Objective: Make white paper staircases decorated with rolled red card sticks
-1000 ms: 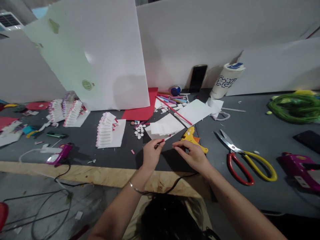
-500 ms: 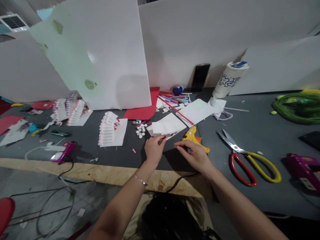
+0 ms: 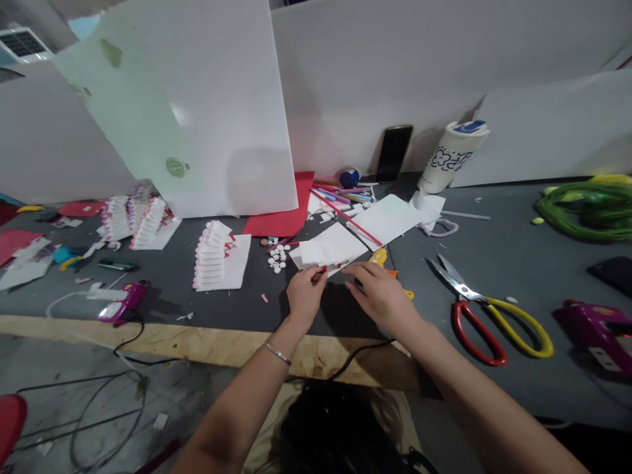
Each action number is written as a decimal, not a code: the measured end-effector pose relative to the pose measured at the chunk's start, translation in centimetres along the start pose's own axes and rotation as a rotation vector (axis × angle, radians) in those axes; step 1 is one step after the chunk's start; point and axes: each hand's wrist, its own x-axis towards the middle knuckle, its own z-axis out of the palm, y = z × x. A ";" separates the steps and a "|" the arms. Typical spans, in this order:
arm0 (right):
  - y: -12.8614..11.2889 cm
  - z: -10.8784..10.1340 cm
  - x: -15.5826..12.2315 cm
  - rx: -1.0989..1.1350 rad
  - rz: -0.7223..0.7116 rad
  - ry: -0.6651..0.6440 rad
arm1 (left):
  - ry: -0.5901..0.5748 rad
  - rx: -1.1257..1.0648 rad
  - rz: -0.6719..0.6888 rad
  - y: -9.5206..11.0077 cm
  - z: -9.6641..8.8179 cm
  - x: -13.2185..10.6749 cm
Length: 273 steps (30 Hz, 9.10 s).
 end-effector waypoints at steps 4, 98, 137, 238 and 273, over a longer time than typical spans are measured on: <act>0.5 -0.4 2.1 -0.233 -0.027 -0.109 | -0.007 -0.024 0.013 -0.1 0.1 0.0; -0.3 2.4 4.1 -0.308 0.038 -0.110 | -0.017 0.149 -0.049 0.0 -0.1 0.8; -0.1 2.1 3.9 -0.256 -0.127 -0.100 | -0.015 0.153 0.010 -0.5 -0.1 0.9; -0.5 2.3 4.3 -0.277 0.029 -0.058 | 0.014 0.140 0.180 -1.3 0.5 0.9; 0.4 3.1 3.8 -0.241 0.013 0.033 | -0.030 0.220 0.038 0.0 1.1 1.3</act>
